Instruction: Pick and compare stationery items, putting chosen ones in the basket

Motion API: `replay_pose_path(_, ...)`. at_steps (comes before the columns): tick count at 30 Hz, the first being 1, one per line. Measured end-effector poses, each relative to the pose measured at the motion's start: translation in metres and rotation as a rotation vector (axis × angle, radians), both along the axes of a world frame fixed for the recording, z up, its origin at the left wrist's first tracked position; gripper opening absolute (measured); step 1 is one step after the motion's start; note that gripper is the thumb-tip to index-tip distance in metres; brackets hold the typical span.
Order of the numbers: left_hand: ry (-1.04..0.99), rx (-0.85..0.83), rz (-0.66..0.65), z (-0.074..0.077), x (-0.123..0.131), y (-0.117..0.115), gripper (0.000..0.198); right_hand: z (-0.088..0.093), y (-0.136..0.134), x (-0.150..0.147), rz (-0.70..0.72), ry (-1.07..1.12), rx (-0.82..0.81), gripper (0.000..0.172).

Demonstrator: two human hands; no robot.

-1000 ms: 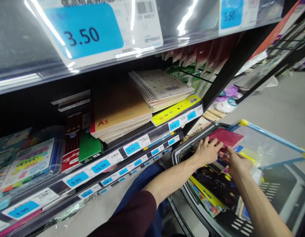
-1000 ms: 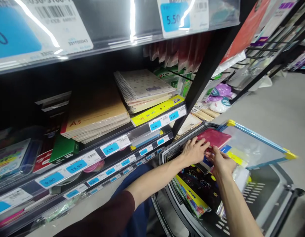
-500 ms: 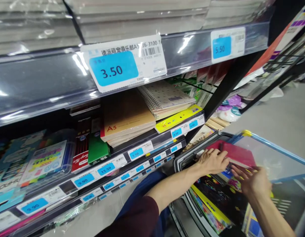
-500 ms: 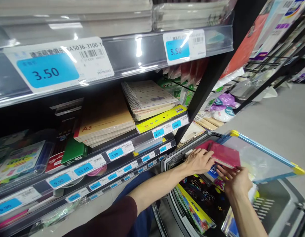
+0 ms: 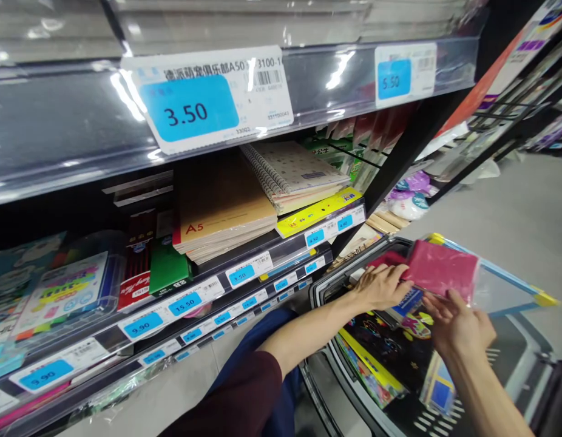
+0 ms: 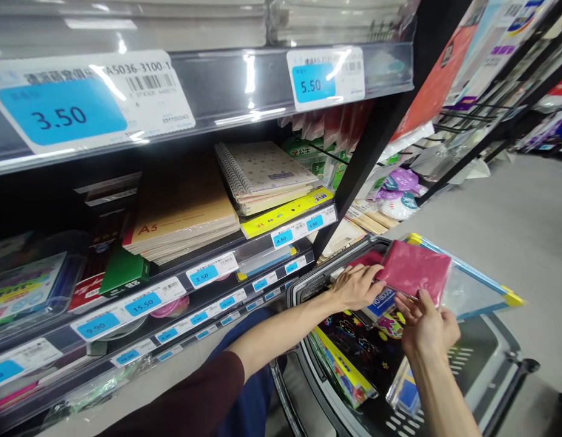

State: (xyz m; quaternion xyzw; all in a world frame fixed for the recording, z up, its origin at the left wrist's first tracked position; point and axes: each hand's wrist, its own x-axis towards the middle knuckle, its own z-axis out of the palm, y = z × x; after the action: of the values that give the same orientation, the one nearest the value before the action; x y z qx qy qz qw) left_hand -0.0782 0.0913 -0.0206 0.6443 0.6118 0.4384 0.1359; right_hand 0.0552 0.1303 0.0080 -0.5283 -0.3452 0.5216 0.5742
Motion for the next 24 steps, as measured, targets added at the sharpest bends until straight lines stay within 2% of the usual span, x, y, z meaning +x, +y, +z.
replay_pose_path(4,-0.577,-0.128,-0.152,0.01,0.004,0.001,0.05,0.021,-0.029,0.016,0.116,0.058,0.151,0.052)
replay_pose_path(6,-0.664,-0.136,-0.16,0.011,0.006,0.0,0.047,0.02,-0.041,0.025,0.168,-0.016,0.159,0.065)
replay_pose_path(9,-0.512,-0.143,-0.032,0.013,0.008,-0.004,0.048,0.008,-0.052,0.037,0.243,-0.339,0.169,0.079)
replay_pose_path(12,-0.35,-0.108,0.043,0.016,0.008,-0.008,0.047,-0.005,-0.058,0.046,0.347,-0.843,0.238,0.065)
replay_pose_path(14,-0.293,-0.072,0.039,0.017,0.008,-0.009,0.043,-0.007,-0.06,0.05,0.384,-1.045,0.303,0.059)
replay_pose_path(16,-0.277,-0.046,0.052,0.018,0.007,-0.008,0.041,-0.005,-0.061,0.05,0.391,-1.097,0.342,0.057)
replay_pose_path(24,-0.3,0.058,0.112,0.016,0.008,-0.002,0.041,-0.001,-0.062,0.043,0.378,-0.979,0.373,0.055)
